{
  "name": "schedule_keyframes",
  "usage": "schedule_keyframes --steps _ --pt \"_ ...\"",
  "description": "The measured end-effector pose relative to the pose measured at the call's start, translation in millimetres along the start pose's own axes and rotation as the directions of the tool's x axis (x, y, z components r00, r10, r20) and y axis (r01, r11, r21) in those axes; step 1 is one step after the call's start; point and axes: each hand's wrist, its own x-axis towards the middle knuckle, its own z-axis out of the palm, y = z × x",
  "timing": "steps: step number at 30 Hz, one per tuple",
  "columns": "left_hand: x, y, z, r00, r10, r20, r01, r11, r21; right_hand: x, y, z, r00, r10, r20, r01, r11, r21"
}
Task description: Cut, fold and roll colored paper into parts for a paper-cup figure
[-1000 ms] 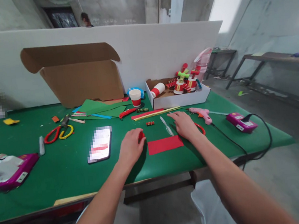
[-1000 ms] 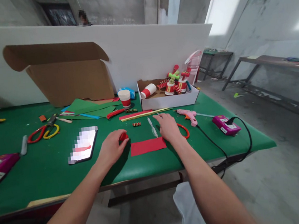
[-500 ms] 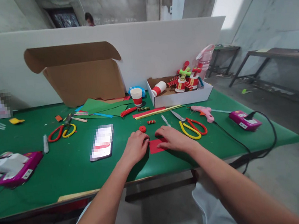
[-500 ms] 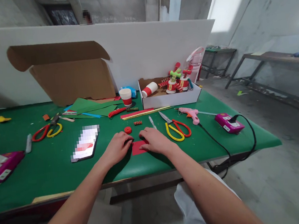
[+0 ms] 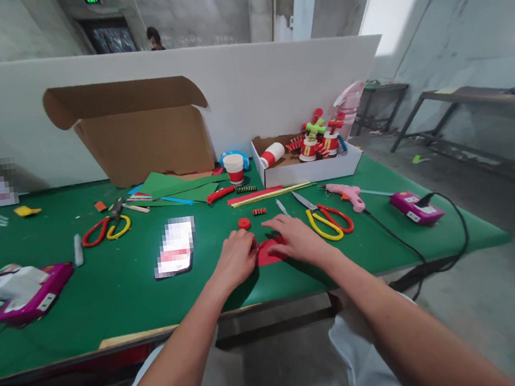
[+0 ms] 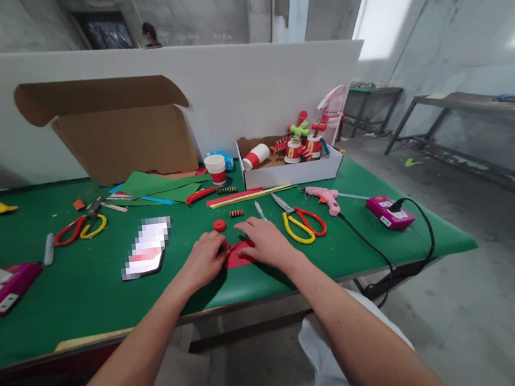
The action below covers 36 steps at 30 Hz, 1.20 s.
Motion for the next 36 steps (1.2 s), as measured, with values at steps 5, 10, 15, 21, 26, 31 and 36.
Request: schedule_keyframes --steps 5,10,15,21,26,31,36 --pt "-4 -5 -15 0.945 -0.237 -0.224 0.072 0.822 -0.564 -3 -17 -9 0.708 0.066 -0.703 0.08 0.982 0.173" --pt "-6 8 -13 0.83 -0.517 -0.208 -0.084 0.254 -0.964 6 -17 7 0.675 0.63 -0.384 -0.108 0.6 0.793" --pt "-7 22 4 0.878 -0.469 -0.097 -0.038 0.135 -0.99 16 -22 23 0.832 0.509 0.221 -0.26 0.005 0.966" --pt "-10 29 15 0.912 -0.41 0.009 0.07 0.136 -0.988 15 -25 26 0.868 0.497 -0.003 -0.059 0.109 0.992" --pt "-9 31 12 0.906 -0.419 0.05 0.091 0.078 -0.993 13 -16 26 0.871 0.489 -0.053 -0.07 0.23 0.971" --pt "-9 33 13 0.916 -0.4 0.025 0.106 0.18 -0.978 9 -15 31 0.897 0.43 -0.103 -0.094 0.413 0.906" --pt "-9 30 10 0.917 -0.398 0.005 0.166 0.371 -0.914 6 1 15 0.914 0.352 -0.201 -0.141 0.74 0.658"
